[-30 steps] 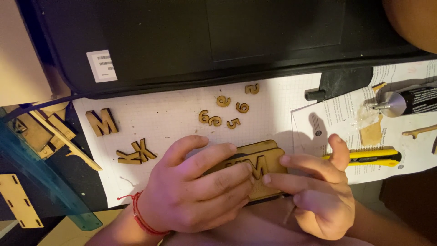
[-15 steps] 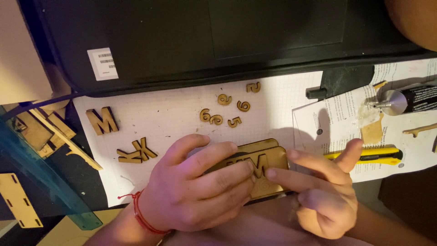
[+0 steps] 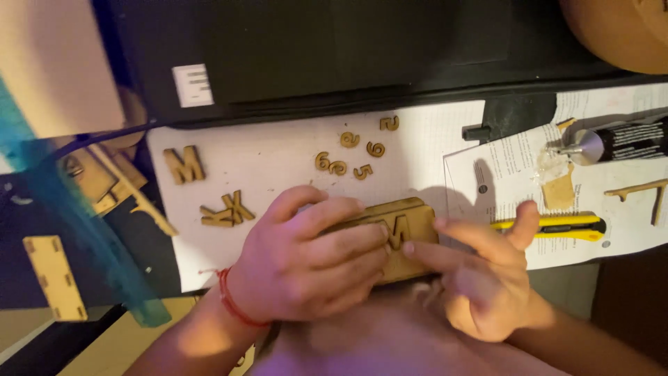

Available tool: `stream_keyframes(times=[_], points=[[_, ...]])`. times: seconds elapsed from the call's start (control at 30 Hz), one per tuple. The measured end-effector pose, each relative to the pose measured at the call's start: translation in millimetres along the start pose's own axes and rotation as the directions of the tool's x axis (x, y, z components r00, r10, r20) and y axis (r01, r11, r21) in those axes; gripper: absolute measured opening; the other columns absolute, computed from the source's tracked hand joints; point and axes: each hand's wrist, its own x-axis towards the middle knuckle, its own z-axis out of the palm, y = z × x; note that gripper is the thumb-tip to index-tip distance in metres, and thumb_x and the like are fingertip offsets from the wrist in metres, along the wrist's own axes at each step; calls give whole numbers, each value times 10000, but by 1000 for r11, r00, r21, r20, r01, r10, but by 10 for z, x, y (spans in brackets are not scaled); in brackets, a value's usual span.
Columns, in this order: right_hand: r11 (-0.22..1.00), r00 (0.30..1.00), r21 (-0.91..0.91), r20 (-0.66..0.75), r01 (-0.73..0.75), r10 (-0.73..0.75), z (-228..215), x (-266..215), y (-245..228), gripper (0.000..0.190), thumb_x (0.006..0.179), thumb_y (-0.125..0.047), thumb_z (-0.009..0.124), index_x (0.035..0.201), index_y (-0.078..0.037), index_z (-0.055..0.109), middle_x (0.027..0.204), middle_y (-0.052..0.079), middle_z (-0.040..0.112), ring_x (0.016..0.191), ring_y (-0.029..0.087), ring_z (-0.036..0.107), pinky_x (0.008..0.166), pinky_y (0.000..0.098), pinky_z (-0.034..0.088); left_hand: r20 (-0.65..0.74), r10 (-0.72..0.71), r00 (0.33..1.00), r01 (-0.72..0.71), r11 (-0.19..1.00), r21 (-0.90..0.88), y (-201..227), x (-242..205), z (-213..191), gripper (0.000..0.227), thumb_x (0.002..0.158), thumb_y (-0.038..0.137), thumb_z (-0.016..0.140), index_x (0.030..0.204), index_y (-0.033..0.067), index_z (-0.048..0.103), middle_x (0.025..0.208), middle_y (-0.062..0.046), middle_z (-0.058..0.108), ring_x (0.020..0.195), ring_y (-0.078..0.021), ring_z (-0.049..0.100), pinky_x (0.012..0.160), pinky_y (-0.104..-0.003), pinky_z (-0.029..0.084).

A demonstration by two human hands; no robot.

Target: The person assembles wooden letters and numbers onto a rectangular wooden base. They apply glue to the back of each piece using a small stick and press the letters into place on the board.

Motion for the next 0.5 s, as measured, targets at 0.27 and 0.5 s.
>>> stream_keyframes(times=[0.27, 0.5], points=[[991, 986, 127, -151, -48, 67, 57, -31, 0, 263, 911, -196, 421, 669, -138, 335, 959, 91, 751, 1071, 273, 647, 1232, 516, -15, -193, 10, 981, -38, 990, -138, 36, 42, -45, 130, 915, 118, 528, 906, 85, 654, 833, -45, 604, 748, -251, 570, 649, -387, 447], [962, 836, 273, -525, -15, 162, -15, -225, 23, 198, 1017, -310, 489, 940, -136, 437, 909, 140, 673, 895, 252, 565, 966, 438, 472, -541, -499, 677, 410, 866, -287, 99, -158, 82, 201, 1026, 103, 376, 880, 43, 500, 830, -86, 517, 785, -220, 502, 764, -338, 401]])
